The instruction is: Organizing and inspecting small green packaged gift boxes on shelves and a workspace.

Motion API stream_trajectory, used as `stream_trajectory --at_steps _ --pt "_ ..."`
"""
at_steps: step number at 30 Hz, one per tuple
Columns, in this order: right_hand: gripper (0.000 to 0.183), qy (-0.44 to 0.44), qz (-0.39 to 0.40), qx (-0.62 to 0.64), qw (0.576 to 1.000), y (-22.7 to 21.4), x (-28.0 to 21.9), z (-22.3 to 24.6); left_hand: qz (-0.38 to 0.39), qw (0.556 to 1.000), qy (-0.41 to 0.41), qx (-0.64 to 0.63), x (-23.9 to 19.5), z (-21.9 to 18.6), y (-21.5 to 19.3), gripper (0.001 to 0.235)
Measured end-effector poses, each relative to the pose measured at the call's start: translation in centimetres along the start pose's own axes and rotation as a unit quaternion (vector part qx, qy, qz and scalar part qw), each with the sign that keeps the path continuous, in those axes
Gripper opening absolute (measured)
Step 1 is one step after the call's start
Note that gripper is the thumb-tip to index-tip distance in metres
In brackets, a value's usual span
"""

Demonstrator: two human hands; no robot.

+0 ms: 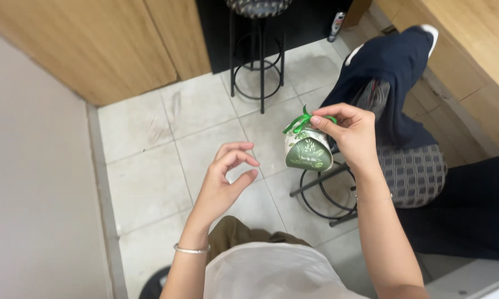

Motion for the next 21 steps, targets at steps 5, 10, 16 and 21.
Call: stream_trajectory --at_steps 5,10,16,21 --pt "0.012 0.011 -0.067 -0.033 0.997 -0.9 7.7 -5.4 0.07 0.997 -0.036 -0.019 12.1 2.7 -0.5 0.008" --pt "0.012 0.021 -0.14 -0.1 0.985 -1.6 15.9 -11.7 0.142 0.99 -0.024 -0.004 26.0 4.0 -1.5 0.008" --pt "0.015 0.034 -0.262 -0.12 0.957 -3.9 25.7 -16.9 0.241 0.966 -0.066 -0.065 43.2 4.2 -1.0 0.019" --pt "0.015 0.037 -0.318 -0.169 0.932 -7.6 30.8 -19.9 0.344 0.936 -0.072 -0.02 53.0 4.0 3.6 0.033"
Point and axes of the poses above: each hand's wrist, its own x-axis towards the middle knuckle, its own y-axis out of the palm, z = x × y, the point moved 3 cm from there along x, towards the middle knuckle, and after that the axes turned 13 degrees about -y, right-handed, at the moved point
